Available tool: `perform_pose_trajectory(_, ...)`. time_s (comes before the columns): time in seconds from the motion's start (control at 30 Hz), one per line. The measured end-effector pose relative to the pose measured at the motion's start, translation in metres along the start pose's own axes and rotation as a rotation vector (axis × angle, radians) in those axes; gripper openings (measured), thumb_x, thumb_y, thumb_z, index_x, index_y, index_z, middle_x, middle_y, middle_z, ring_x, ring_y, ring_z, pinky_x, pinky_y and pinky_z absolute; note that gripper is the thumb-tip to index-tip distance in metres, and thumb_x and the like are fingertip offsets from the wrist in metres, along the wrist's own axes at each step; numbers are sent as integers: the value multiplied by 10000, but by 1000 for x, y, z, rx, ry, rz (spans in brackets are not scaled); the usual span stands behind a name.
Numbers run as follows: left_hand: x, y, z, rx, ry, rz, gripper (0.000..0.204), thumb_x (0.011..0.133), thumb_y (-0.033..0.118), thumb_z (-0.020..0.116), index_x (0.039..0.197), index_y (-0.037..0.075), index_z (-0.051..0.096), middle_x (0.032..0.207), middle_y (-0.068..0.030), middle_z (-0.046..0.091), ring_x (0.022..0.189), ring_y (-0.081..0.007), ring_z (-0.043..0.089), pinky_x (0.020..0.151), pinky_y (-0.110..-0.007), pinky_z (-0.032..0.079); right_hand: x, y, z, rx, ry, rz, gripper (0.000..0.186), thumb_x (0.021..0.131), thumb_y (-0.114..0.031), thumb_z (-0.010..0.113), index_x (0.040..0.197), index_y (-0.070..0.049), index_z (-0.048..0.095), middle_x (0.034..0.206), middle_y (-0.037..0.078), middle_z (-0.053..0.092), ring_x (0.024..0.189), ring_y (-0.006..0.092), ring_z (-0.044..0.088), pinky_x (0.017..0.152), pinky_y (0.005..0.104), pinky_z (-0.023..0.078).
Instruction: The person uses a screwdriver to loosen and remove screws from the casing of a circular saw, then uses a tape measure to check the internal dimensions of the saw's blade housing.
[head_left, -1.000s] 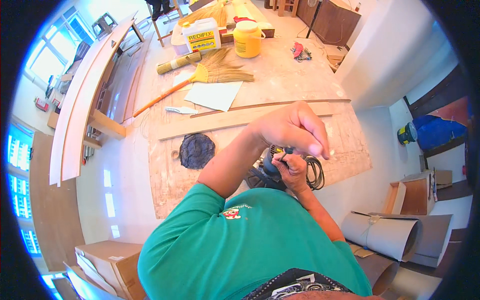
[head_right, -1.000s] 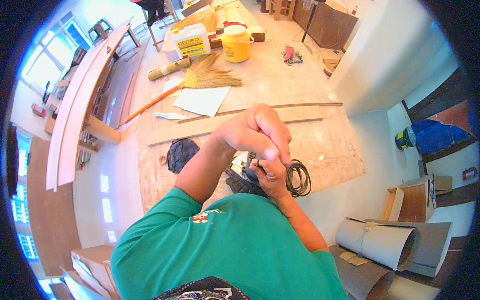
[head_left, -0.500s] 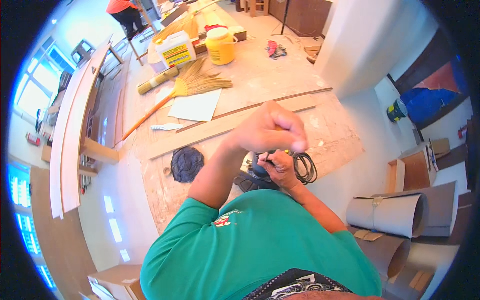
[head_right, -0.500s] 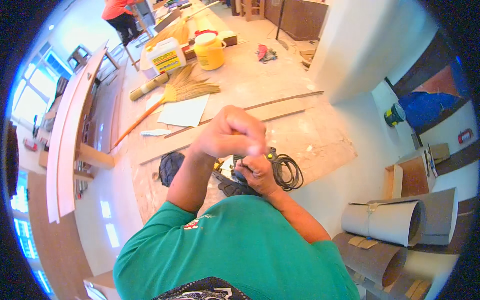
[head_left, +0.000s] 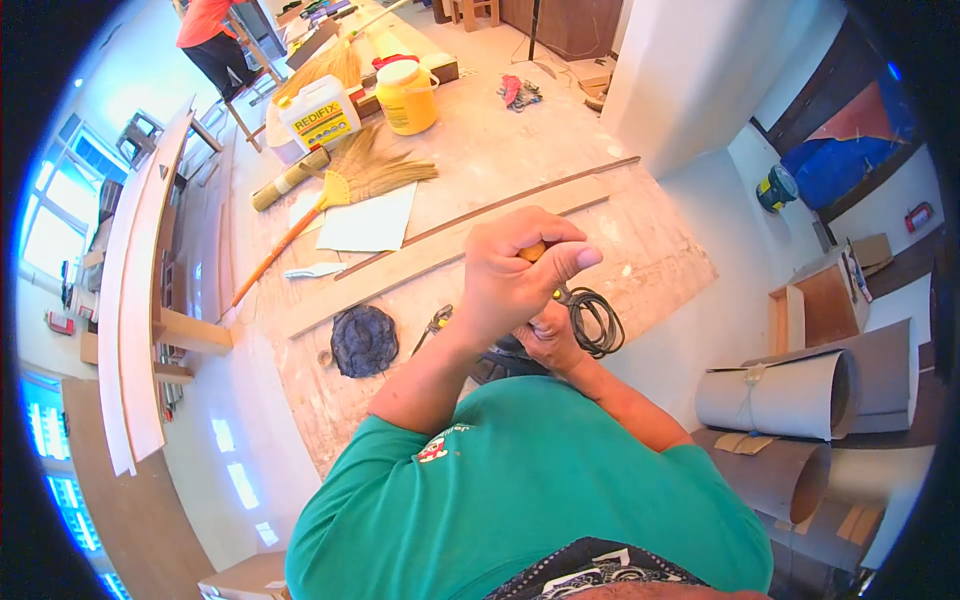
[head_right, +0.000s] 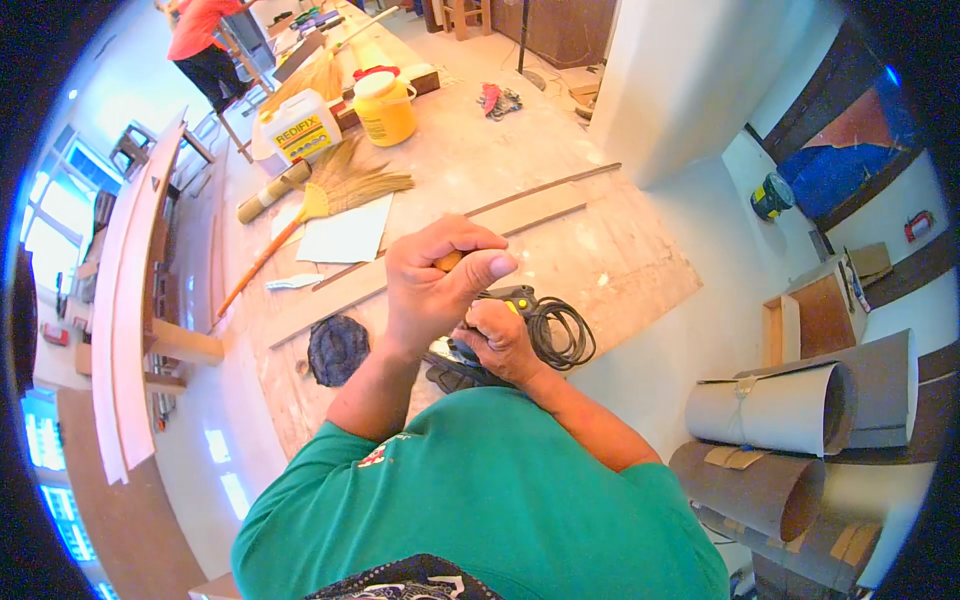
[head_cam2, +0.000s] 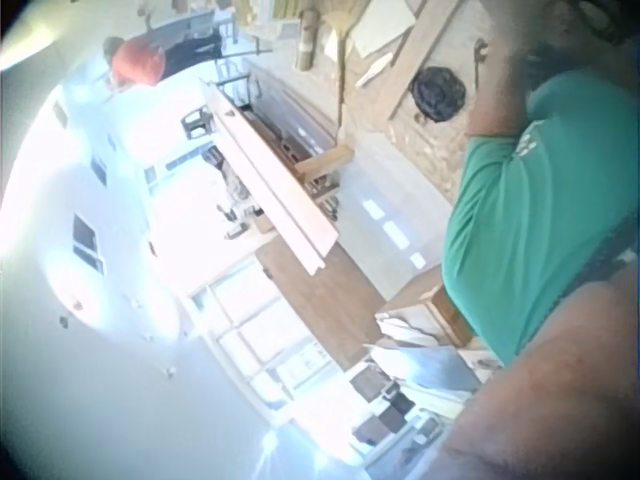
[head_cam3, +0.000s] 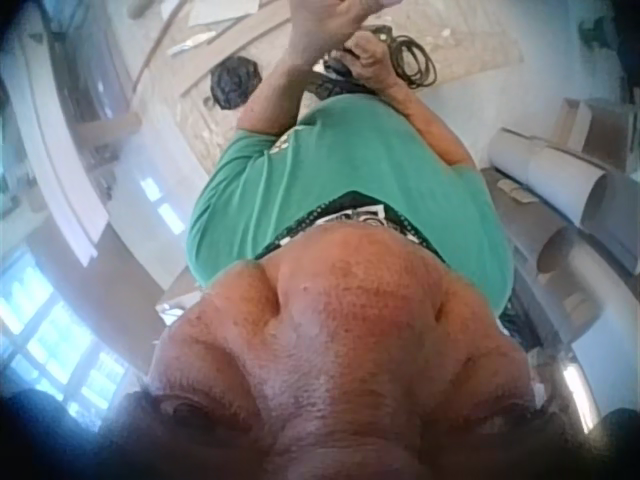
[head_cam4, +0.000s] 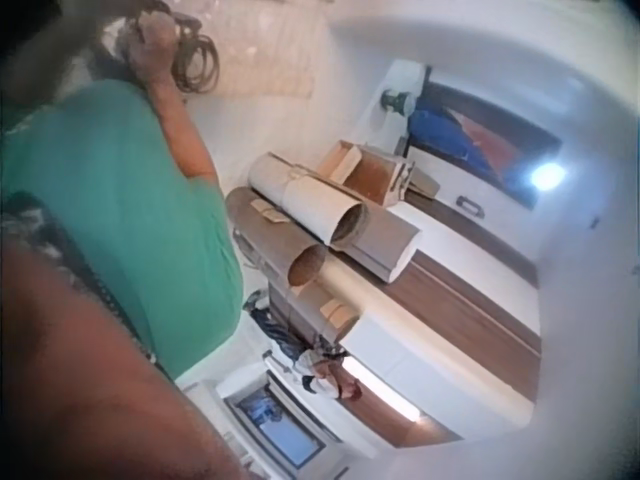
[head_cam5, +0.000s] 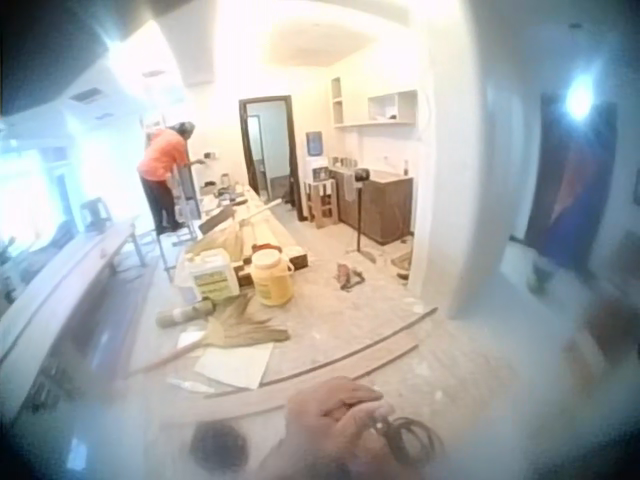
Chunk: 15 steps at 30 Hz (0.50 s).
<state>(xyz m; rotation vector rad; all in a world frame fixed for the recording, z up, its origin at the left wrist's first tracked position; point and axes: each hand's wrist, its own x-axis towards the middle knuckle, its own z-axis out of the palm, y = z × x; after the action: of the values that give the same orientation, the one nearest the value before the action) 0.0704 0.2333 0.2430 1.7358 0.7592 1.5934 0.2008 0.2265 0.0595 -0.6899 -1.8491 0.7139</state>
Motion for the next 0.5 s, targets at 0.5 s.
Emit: perform_pose_trajectory(0.5, -2, -7, -4, -108, 11, -71, 187, 880, 106, 857, 984, -12, 755, 936, -83, 730, 748, -111, 644, 652, -266, 509, 1, 0, 5, 5, 26, -3, 181, 851, -60, 801, 981, -65, 674, 908, 128, 665, 865, 350, 659, 770, 438, 520)
